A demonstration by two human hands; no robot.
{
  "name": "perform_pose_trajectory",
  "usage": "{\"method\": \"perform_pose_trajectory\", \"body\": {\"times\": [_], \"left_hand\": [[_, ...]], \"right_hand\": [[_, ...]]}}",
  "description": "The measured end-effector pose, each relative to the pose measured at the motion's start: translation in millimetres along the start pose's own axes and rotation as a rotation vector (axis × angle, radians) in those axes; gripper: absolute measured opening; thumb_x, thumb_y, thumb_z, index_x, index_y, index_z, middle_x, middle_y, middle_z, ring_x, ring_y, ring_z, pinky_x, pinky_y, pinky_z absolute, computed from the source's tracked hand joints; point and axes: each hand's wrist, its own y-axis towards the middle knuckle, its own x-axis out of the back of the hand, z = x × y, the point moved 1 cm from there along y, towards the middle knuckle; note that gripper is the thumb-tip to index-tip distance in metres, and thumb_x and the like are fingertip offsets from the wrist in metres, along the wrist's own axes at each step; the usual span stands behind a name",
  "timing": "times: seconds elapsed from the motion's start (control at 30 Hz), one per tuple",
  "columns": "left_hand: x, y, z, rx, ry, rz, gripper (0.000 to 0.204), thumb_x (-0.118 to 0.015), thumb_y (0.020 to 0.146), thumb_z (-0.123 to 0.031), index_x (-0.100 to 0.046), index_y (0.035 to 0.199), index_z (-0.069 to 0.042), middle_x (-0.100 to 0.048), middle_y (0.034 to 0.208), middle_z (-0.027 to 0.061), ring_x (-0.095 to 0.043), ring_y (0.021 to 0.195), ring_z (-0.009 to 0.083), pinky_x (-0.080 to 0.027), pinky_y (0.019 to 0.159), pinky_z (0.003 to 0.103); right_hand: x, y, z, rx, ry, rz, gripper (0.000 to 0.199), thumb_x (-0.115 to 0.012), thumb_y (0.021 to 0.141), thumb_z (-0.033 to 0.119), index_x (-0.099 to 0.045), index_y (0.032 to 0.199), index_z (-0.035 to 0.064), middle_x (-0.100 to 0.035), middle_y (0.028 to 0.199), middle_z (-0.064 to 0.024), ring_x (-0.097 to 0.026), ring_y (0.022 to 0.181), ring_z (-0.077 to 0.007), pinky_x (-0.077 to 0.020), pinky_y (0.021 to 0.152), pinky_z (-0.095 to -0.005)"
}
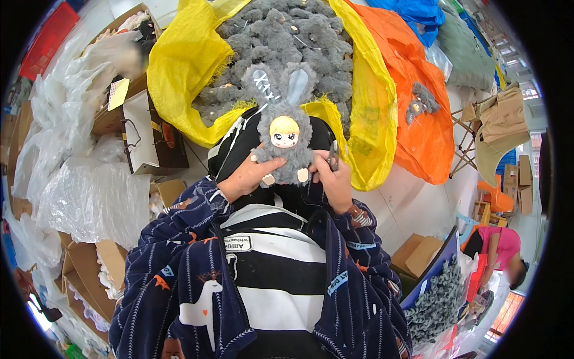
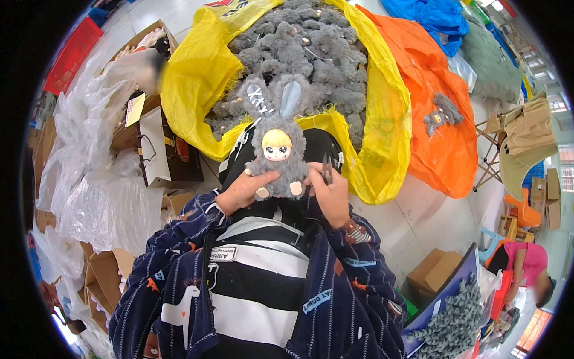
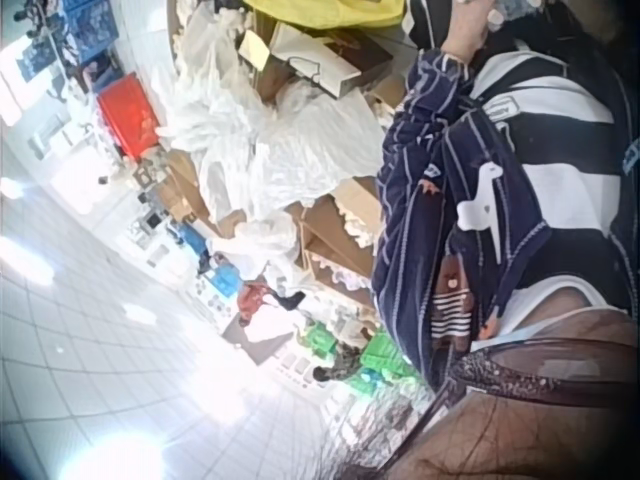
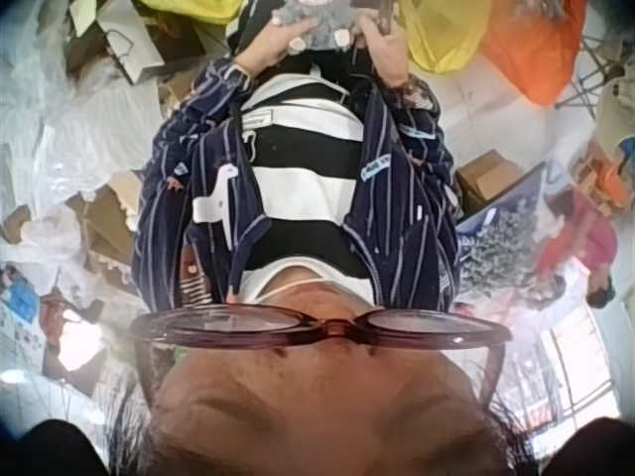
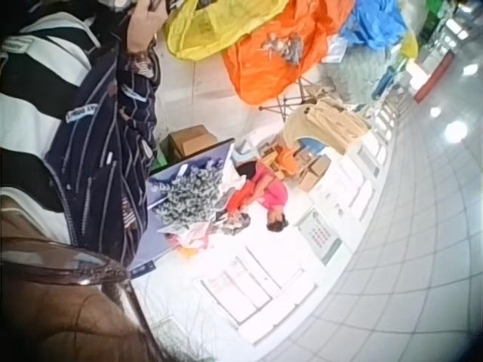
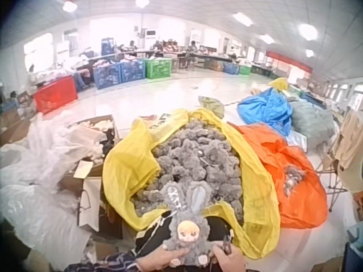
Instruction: The person sits on the floor and repeatedly picks up small gray stuffed animals from a yellow bag. They use scissors to trim loose threads and fluff the fur, then place the finished items on an orange bag to their right.
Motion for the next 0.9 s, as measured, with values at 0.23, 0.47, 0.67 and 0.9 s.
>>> {"method": "perform_pose_trajectory", "body": {"times": [0.23, 0.47, 0.67, 0.9], "left_hand": [[4.0, 5.6, 7.0, -0.052, -0.056, -0.001, 0.039, -0.056, 0.085, -0.01, -0.04, 0.121, -0.007, -0.054, 0.107, 0.0077, -0.057, 0.09, 0.0162, -0.052, 0.069, 0.03], [11.2, 6.2, -6.5, -0.128, -0.149, 0.023, 0.049, -0.055, 0.086, -0.008, -0.033, 0.13, -0.008, -0.051, 0.115, 0.0059, -0.052, 0.102, 0.015, -0.043, 0.087, 0.028], [2.4, -5.2, -34.7, -0.297, -0.201, -0.144, 0.051, -0.058, 0.083, -0.022, -0.036, 0.127, -0.008, -0.05, 0.116, 0.0043, -0.052, 0.102, 0.0169, -0.043, 0.086, 0.033], [33.6, 1.1, -27.1, -0.182, -0.406, -0.147, 0.033, -0.054, 0.084, -0.019, -0.052, 0.112, -0.003, -0.057, 0.109, 0.0061, -0.055, 0.1, 0.0172, -0.044, 0.086, 0.032]], "right_hand": [[-14.6, -8.9, 5.5, -0.084, -0.052, 0.286, 0.02, -0.059, 0.083, 0.015, -0.055, 0.094, -0.0011, -0.058, 0.069, -0.0046, -0.053, 0.055, -0.008, -0.0423, 0.051, -0.0222], [-20.9, -5.1, 15.9, -0.061, 0.129, 0.239, 0.014, -0.056, 0.085, 0.013, -0.056, 0.092, 0.0011, -0.06, 0.071, -0.0033, -0.054, 0.058, -0.0077, -0.0421, 0.052, -0.0205], [-24.5, -4.0, 7.3, 0.777, -0.876, 0.216, 0.023, -0.065, 0.073, 0.014, -0.061, 0.095, 0.013, -0.055, 0.069, -0.0087, -0.059, 0.058, -0.0264, -0.0476, 0.052, -0.0319], [-15.0, -2.7, -11.4, 0.311, -0.233, 0.124, 0.028, -0.061, 0.081, 0.015, -0.056, 0.107, 0.0049, -0.061, 0.083, -0.0044, -0.053, 0.059, -0.0066, -0.0426, 0.048, -0.0213]]}}
